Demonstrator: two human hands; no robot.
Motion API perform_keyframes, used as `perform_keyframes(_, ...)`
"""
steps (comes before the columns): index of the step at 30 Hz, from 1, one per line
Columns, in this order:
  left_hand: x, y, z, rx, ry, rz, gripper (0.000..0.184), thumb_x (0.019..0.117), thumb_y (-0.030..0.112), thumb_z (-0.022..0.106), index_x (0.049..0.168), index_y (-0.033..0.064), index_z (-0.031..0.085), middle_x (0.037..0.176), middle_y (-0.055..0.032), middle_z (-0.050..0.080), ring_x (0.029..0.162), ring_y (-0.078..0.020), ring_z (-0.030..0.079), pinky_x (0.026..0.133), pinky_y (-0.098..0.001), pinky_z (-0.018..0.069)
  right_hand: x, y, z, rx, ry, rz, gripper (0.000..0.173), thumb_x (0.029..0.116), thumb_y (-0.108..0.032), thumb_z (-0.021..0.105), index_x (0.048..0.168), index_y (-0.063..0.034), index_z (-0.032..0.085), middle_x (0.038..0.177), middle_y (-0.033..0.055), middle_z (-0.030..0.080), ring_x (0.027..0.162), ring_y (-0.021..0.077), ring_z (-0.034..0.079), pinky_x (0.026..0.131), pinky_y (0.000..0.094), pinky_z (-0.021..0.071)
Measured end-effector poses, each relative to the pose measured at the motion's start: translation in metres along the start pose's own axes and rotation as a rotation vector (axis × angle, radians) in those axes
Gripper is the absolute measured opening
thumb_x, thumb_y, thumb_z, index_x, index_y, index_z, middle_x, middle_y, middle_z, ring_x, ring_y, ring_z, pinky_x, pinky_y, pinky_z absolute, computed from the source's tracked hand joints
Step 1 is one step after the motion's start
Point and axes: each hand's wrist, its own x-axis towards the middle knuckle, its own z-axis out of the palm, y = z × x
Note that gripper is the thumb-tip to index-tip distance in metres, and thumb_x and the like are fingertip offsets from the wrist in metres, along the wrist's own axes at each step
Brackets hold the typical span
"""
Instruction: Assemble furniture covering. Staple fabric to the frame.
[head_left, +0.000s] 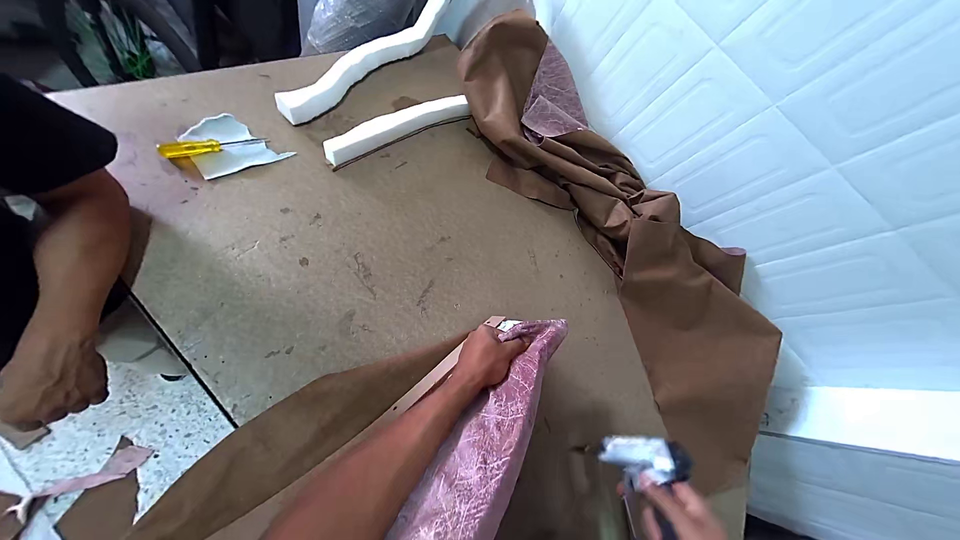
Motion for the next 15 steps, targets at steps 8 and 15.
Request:
perform_keyframes(8, -0.003, 0.0, 0.009, 0.036, 0.007, -0.061, 0.054, 0.0865, 0.069, 0.063, 0.072, 0.0166, 0.069, 0.07, -0.0039, 0.068, 0.071, -0.0231, 0.069, 0.068, -0.0557, 0.0564, 0.089, -0.325, 0.003, -1.113, -0.35, -0.333, 0.034, 0.1002, -0.052, 0.059, 0.107, -0.0183, 0.062, 0.065, 0.002, 0.063, 0.051, 0.0174, 0.062, 0.051, 0.039, 0.0567)
perform_keyframes(15, -0.006, -0.002, 0.011, -0.001, 0.007, -0.06, 0.054, 0.0842, 0.069, 0.064, 0.07, 0.0167, 0.069, 0.07, -0.0038, 0.069, 0.072, -0.0232, 0.07, 0.067, -0.0554, 0.0566, 0.152, -0.344, 0.067, -1.321, -0.505, -0.12, 0.035, 0.1043, -0.043, 0.055, 0.104, -0.0085, 0.059, 0.067, 0.0073, 0.065, 0.047, 0.0185, 0.061, 0.049, 0.0367, 0.0571)
